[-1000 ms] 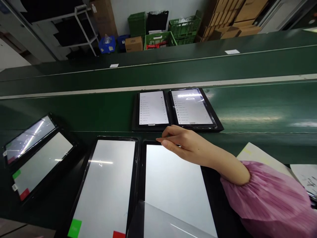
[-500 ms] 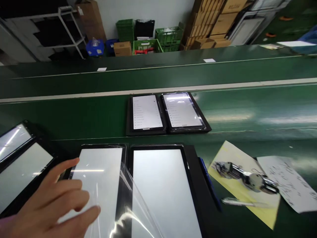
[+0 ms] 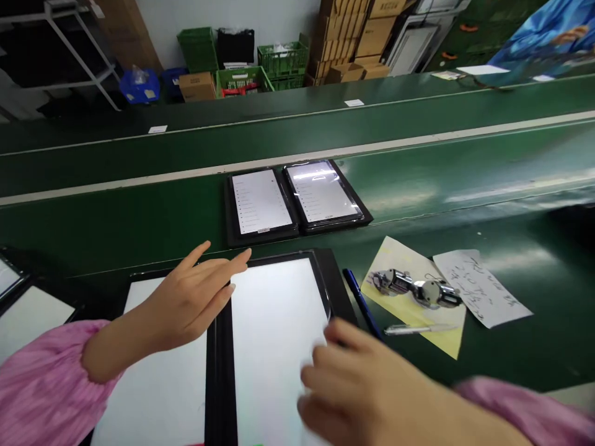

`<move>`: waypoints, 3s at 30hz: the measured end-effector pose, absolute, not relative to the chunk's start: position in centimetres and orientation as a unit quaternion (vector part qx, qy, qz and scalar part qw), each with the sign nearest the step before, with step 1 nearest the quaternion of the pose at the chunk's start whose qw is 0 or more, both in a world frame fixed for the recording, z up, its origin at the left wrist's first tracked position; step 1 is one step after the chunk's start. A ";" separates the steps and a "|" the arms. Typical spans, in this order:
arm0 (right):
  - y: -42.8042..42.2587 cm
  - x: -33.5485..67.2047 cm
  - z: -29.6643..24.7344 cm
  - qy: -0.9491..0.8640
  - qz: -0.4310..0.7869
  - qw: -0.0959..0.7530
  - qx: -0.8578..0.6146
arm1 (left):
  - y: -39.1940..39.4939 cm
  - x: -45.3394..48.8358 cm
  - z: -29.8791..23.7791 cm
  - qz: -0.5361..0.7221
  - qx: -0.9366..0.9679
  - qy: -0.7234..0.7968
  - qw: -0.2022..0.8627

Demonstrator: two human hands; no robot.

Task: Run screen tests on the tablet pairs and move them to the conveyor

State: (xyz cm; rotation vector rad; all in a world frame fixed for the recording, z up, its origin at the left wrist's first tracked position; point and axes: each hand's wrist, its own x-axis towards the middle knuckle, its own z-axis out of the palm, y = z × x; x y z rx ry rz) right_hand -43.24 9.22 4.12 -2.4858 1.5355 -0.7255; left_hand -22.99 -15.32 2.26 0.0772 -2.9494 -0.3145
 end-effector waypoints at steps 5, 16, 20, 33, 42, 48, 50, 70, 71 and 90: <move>0.2 -48.3 3.3 0.538 -0.385 0.140 -0.737 | -14.5 -18.7 4.5 -0.088 0.134 -0.976 0.149; -1.5 -49.0 0.4 0.670 -0.471 0.282 -0.499 | 0.8 -12.3 -0.9 -0.110 0.192 -0.948 0.229; -1.0 -49.5 0.3 0.656 -0.490 0.302 -0.487 | 1.4 -12.6 -0.7 -0.106 0.210 -0.941 0.242; -0.1 -51.0 -1.4 0.646 -0.569 0.304 -0.408 | -0.9 -15.9 -0.6 -0.142 0.162 -0.951 0.223; -0.1 -50.6 -1.3 0.645 -0.590 0.290 -0.389 | -5.9 -16.4 3.1 -0.098 0.072 -0.982 0.146; 0.2 -51.6 -0.1 0.637 -0.626 0.129 -0.432 | -17.9 -17.2 3.7 -0.100 0.316 -0.942 0.055; 0.4 -51.6 0.1 0.626 -0.633 0.095 -0.445 | -19.1 -17.2 3.1 -0.145 0.389 -0.910 -0.007; 2.3 -49.8 0.9 0.648 -0.618 0.063 -0.440 | -16.8 -16.7 3.3 -0.086 0.359 -0.927 0.063; 2.5 -49.6 1.0 0.644 -0.619 0.057 -0.446 | -16.8 -16.8 3.5 -0.085 0.364 -0.926 0.054; 6.8 -46.1 1.5 0.644 -0.567 0.054 -0.511 | -15.8 -19.0 4.3 -0.243 0.317 -0.903 0.158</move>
